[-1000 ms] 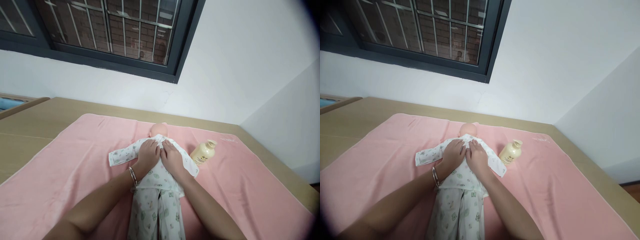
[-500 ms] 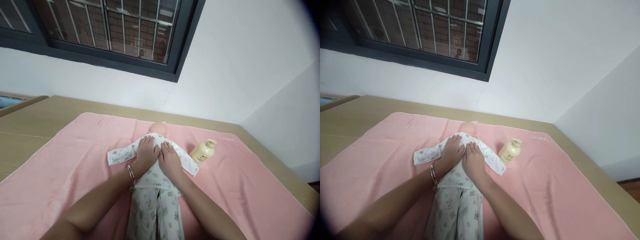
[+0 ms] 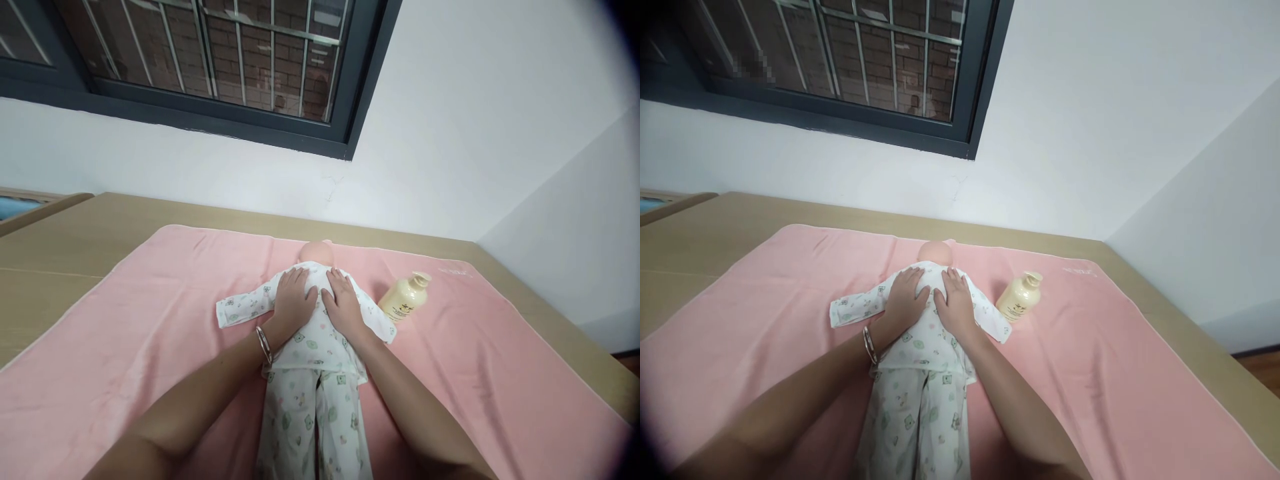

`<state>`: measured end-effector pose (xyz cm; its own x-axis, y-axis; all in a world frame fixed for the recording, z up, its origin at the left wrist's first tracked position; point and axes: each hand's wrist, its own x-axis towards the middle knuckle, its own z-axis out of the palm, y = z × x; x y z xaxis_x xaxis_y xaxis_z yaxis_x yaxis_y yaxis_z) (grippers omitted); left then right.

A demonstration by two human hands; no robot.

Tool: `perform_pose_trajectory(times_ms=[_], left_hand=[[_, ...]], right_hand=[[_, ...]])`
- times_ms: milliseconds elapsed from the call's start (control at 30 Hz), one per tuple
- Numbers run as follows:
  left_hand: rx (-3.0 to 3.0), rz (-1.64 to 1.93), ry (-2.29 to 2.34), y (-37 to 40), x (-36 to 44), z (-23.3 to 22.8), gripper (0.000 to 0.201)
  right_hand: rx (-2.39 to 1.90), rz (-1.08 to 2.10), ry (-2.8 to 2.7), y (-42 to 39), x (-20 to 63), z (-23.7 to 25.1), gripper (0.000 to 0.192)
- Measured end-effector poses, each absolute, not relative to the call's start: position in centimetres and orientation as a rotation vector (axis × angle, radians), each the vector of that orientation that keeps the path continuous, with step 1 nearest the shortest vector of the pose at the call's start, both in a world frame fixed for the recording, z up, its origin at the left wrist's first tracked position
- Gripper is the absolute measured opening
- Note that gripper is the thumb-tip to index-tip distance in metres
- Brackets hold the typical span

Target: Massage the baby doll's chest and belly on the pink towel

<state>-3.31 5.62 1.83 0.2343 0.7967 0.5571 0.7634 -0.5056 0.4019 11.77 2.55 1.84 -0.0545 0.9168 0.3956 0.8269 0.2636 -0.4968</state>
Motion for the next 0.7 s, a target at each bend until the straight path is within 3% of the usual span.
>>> perform_pose_trajectory(times_ms=[467, 700], left_hand=[[2.47, 1.215, 1.489, 5.8, -3.5, 1.8, 0.033], [2.545, 1.278, 1.325, 5.4, -3.7, 2.0, 0.025]], right_hand=[[-1.831, 0.04, -1.916, 3.2, 10.6, 4.7, 0.036], [-1.797, 0.087, -1.86, 3.1, 10.3, 3.6, 0.041]])
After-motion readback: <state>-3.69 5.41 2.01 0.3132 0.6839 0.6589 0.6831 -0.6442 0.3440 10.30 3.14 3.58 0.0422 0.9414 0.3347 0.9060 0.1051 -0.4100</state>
